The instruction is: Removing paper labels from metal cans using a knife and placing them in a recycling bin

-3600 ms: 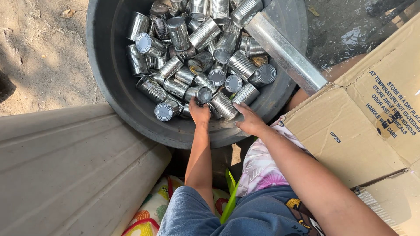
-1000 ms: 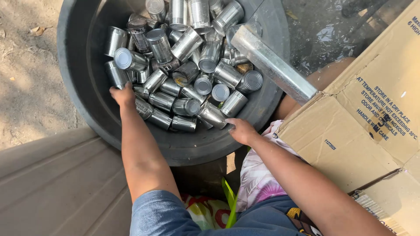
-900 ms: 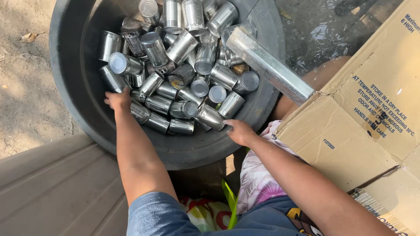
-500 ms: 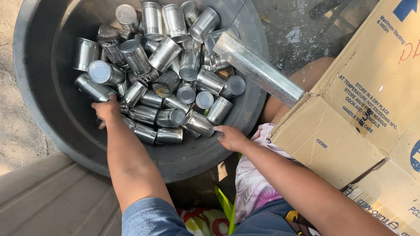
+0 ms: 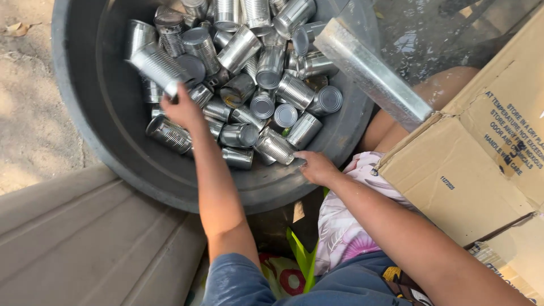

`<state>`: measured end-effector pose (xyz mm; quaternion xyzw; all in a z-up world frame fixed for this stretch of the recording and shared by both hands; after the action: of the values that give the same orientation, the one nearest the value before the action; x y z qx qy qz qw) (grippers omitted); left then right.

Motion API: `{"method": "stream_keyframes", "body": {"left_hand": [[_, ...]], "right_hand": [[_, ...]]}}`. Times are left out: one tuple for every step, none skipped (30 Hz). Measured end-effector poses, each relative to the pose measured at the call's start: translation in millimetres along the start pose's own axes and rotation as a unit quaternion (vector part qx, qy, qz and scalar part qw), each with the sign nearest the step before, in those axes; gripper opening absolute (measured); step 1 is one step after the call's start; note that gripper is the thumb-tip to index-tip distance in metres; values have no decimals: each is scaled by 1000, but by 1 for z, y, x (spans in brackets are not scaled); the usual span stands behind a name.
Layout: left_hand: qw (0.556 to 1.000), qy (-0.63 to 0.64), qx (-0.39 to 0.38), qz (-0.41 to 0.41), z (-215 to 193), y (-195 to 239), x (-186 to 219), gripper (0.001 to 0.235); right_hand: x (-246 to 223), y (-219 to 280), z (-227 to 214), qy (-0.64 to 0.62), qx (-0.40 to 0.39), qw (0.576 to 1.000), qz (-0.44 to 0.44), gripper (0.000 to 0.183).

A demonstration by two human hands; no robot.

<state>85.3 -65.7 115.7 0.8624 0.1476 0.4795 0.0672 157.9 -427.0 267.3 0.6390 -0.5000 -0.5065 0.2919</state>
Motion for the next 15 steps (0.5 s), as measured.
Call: {"method": "stream_keyframes", "body": {"left_hand": [[993,71,-25,90,8,27,17,52],[993,71,-20,92,0,56,37,52],[978,86,-127,143,0,88,61,50],[947,100,-236,193,2,123,86,48],[947,99,-234,197,-2,133,87,48],[941,83,-242,222,-4,145,89,48],[934,66,-251,248,-5,157,91,48],[933,63,-251,248,7,149,77,48],[957,82,-198,195,15,138,60,46],[974,101,-142,141,26,126,43,44],[974,100,-142,142,34,99,21,44],[983,135,-80,99,40,70,-3,45],[984,168,-17,55,46,41,-28,47],[984,167,-18,53,44,15,-38,47],[991,134,23,11,39,-11,-52,42]], "right_hand": [[-1,2,-1,-1,4,1000,-2,54],[-1,1,-1,0,1,1000,-7,54],[0,1,-2,-2,1,1000,-10,54],[1,1,-4,-7,3,1000,-11,54],[3,-3,-3,-8,2,1000,-15,54],[8,-6,-2,5,2,1000,-17,53],[12,-10,-2,18,1,1000,-19,53],[14,-12,0,16,-1,1000,-19,53],[16,-14,1,3,1,1000,-23,53],[17,-17,1,-7,5,1000,-27,53],[14,-13,0,-8,4,1000,-27,53],[12,-10,-2,-16,-5,999,-32,54],[9,-7,-3,-25,-15,999,-37,55],[3,-1,-4,-24,-16,999,-35,55],[-2,5,-5,-21,-22,999,-26,55]]}}
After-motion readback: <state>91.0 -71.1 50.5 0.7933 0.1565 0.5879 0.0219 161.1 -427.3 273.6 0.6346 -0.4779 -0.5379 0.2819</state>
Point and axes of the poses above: each hand's wrist, its own y-axis away from the middle knuckle, its own z-axis out of the palm, x = y × z, the point moved 3 cm from there along -y, towards the middle knuckle, and after that the axes turned 7 degrees about -y, right-handed, at the moved point
